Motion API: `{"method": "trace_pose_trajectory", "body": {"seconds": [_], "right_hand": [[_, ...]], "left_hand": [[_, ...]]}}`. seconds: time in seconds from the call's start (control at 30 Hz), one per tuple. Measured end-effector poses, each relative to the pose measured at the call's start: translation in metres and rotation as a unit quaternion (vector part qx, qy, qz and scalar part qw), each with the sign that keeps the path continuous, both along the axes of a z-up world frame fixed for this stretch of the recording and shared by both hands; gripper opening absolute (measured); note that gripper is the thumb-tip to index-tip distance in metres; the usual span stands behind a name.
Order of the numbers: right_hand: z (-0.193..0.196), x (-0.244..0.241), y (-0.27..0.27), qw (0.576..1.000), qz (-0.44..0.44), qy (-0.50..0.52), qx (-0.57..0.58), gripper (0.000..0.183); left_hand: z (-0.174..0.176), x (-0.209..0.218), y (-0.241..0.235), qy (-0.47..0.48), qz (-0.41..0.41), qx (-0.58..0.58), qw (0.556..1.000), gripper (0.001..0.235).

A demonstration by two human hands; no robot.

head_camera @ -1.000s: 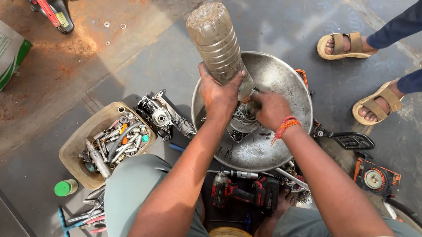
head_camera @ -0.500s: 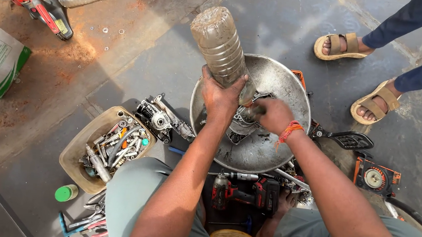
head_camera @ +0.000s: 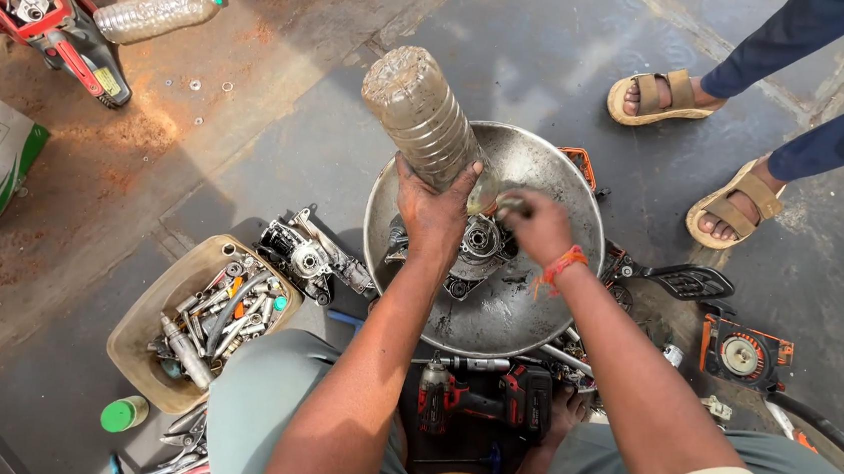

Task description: Cleaning and assembling mechanical engine components using solvent and a brush in a metal bowl.

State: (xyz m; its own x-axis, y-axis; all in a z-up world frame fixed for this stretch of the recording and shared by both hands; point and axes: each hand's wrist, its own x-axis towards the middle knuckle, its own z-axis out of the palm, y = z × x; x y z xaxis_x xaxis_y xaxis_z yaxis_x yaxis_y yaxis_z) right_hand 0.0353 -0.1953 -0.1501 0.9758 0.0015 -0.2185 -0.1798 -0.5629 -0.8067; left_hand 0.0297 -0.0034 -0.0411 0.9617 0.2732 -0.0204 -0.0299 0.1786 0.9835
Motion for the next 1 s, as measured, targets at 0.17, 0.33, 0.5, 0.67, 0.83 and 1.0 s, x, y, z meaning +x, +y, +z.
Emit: {"method": "trace_pose_trajectory", "body": {"seconds": [0.17,0.33,0.5,0.67,0.83,1.0], "right_hand": [[0.009,-0.002,-0.007,0.985,-0.008,-0.081,-0.152,0.021],[0.017,0.005,-0.010,0.963,0.041,-0.050,-0.260,0.022],[0.024,0.007,0.007,0.976,0.005,-0.030,-0.215,0.042],[0.038,0.002,0.004,0.983,0.055,-0.100,-0.146,0.040],[0.050,0.010,0.007,0.966,0.020,-0.068,-0.249,0.034],[0.041,0.022,-0.008,0.953,0.051,0.001,-0.300,0.027]], "left_hand": [[-0.007,0.001,-0.005,0.022,-0.020,0.001,1.000,0.072],[-0.010,0.000,-0.009,0.015,-0.037,-0.005,0.999,0.073],[-0.020,0.003,-0.012,-0.021,-0.051,-0.057,0.997,0.072],[-0.019,0.001,-0.011,-0.037,-0.061,-0.089,0.993,0.073],[-0.013,0.002,-0.013,-0.025,-0.065,-0.078,0.994,0.074],[-0.011,-0.002,-0.011,-0.006,-0.065,-0.011,0.998,0.074]]}}
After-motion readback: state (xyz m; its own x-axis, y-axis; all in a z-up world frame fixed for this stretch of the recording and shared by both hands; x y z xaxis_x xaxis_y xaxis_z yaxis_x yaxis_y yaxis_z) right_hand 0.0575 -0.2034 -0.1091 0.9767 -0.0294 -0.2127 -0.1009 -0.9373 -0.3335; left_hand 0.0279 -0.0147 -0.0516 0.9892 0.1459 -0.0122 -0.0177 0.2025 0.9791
